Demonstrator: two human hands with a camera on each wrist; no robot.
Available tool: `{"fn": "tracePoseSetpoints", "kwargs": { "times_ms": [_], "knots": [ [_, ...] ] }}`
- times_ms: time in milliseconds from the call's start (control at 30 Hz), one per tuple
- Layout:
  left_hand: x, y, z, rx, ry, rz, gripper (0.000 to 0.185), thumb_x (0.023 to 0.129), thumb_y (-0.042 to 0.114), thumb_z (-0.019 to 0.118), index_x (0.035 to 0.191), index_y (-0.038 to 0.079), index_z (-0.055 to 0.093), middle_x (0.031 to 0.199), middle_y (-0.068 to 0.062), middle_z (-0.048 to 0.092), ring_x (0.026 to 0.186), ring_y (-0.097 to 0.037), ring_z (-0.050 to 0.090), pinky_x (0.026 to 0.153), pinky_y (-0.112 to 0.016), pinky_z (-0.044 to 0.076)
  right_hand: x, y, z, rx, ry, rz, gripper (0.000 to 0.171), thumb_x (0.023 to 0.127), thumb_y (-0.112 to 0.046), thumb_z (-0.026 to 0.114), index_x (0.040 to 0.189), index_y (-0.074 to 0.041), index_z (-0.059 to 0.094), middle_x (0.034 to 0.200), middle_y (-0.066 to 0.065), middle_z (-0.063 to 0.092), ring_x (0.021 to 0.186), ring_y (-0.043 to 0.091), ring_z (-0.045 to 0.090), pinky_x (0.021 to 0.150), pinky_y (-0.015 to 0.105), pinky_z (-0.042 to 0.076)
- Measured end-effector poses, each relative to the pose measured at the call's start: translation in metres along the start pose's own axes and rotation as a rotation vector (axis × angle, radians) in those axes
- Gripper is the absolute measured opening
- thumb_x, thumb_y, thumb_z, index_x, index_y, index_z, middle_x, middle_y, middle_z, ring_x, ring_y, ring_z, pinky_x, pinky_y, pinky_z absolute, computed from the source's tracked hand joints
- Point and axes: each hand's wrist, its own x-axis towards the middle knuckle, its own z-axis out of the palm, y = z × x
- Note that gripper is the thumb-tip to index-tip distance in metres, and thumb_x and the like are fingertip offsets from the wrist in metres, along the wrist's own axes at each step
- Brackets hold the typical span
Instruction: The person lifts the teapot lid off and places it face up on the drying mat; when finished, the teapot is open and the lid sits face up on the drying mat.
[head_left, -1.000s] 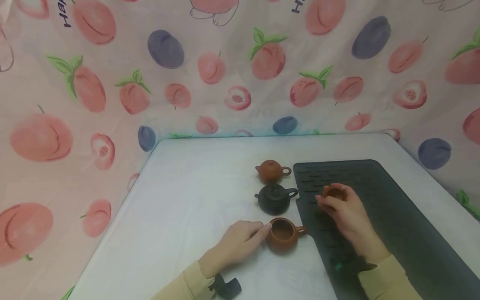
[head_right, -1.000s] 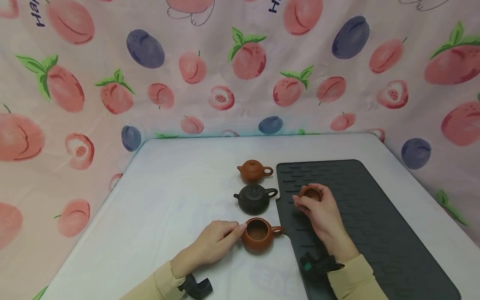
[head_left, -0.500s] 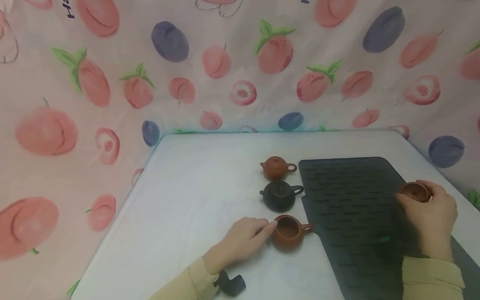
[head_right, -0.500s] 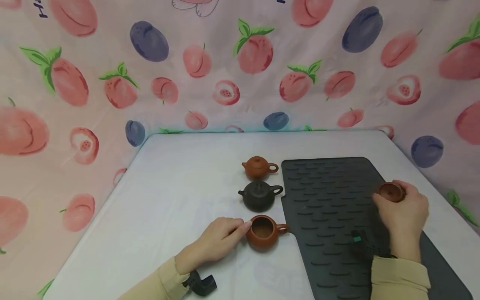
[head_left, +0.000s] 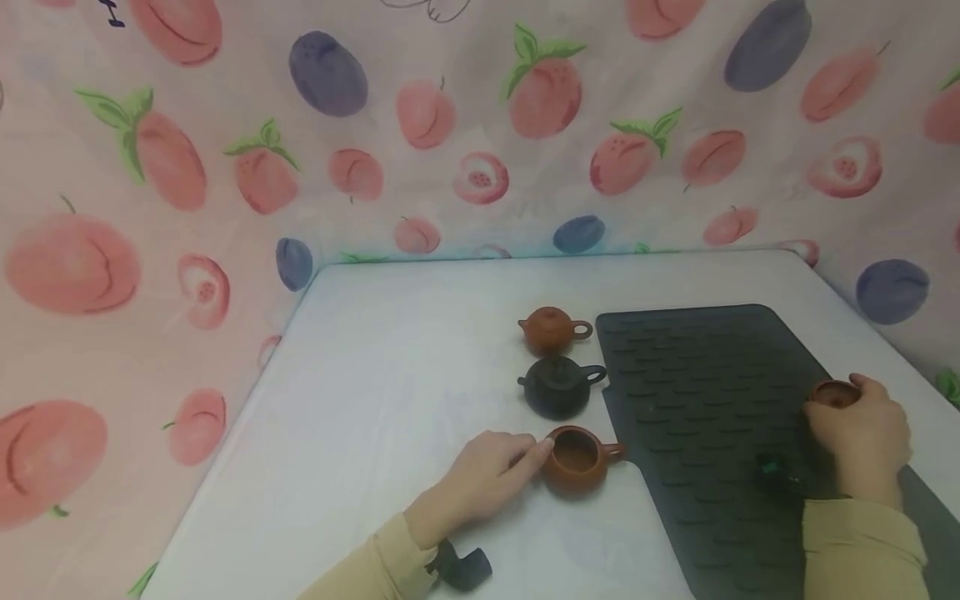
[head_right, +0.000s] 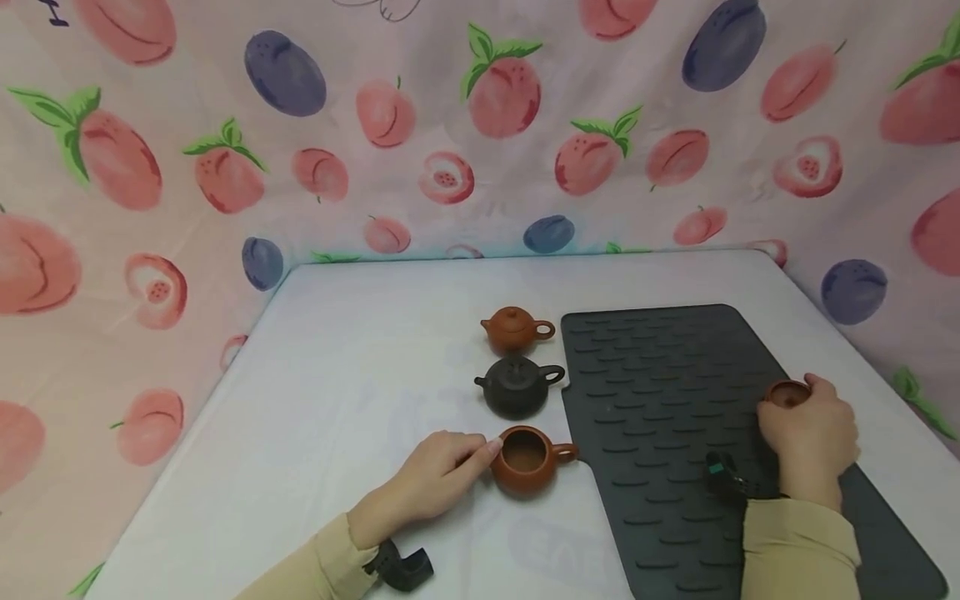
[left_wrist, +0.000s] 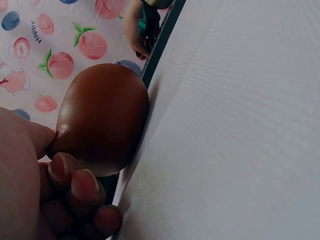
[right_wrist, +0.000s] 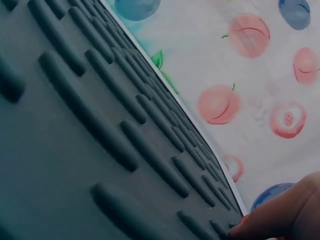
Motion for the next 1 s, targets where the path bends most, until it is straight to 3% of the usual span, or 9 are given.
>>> {"fn": "tracePoseSetpoints", "kwargs": {
  "times_ms": [333,633,800,1000],
  "knots": [
    [0.005,0.002,-0.004,0.023,0.022,0.01,0.05,0.11,0.05,0.038,0.068,0.024,0.049,0.058,0.012,0.041,0.056,-0.005,0.044,0.055,-0.023,0.034,0.0,-0.012,-0.005,-0.007,0.005,-0.056,0.078,0.095,-0.026,0.053,0.16,0.002,0.018,0.155,0.041,0.021,0.138,0.063,0.023,0.105,0.075,0.022],
    [0.006,0.001,-0.002,0.014,0.008,0.006,0.051,0.11,0.051,0.037,0.069,0.024,0.05,0.058,0.012,0.041,0.057,-0.005,0.044,0.056,-0.023,0.035,0.0,-0.006,-0.003,0.033,0.033,-0.057,0.083,0.093,-0.028,0.054,0.16,0.001,0.015,0.156,0.042,0.017,0.139,0.063,0.021,0.105,0.075,0.022],
    [0.003,0.0,-0.001,0.008,-0.001,-0.006,0.051,0.11,0.051,0.037,0.068,0.023,0.049,0.057,0.012,0.04,0.056,-0.005,0.044,0.056,-0.023,0.035,-0.009,-0.007,-0.001,0.193,0.188,-0.065,0.078,0.091,-0.023,0.054,0.159,0.002,0.024,0.159,0.035,0.021,0.146,0.054,0.016,0.115,0.064,0.015],
    [-0.001,-0.002,0.001,0.013,-0.003,-0.011,0.052,0.11,0.052,0.037,0.068,0.023,0.049,0.057,0.012,0.039,0.057,-0.005,0.044,0.057,-0.023,0.035,-0.019,-0.013,0.009,0.348,0.416,-0.185,0.066,0.086,-0.016,0.054,0.149,0.004,0.046,0.148,0.033,0.042,0.144,0.047,0.028,0.118,0.052,0.017]
  ]
}}
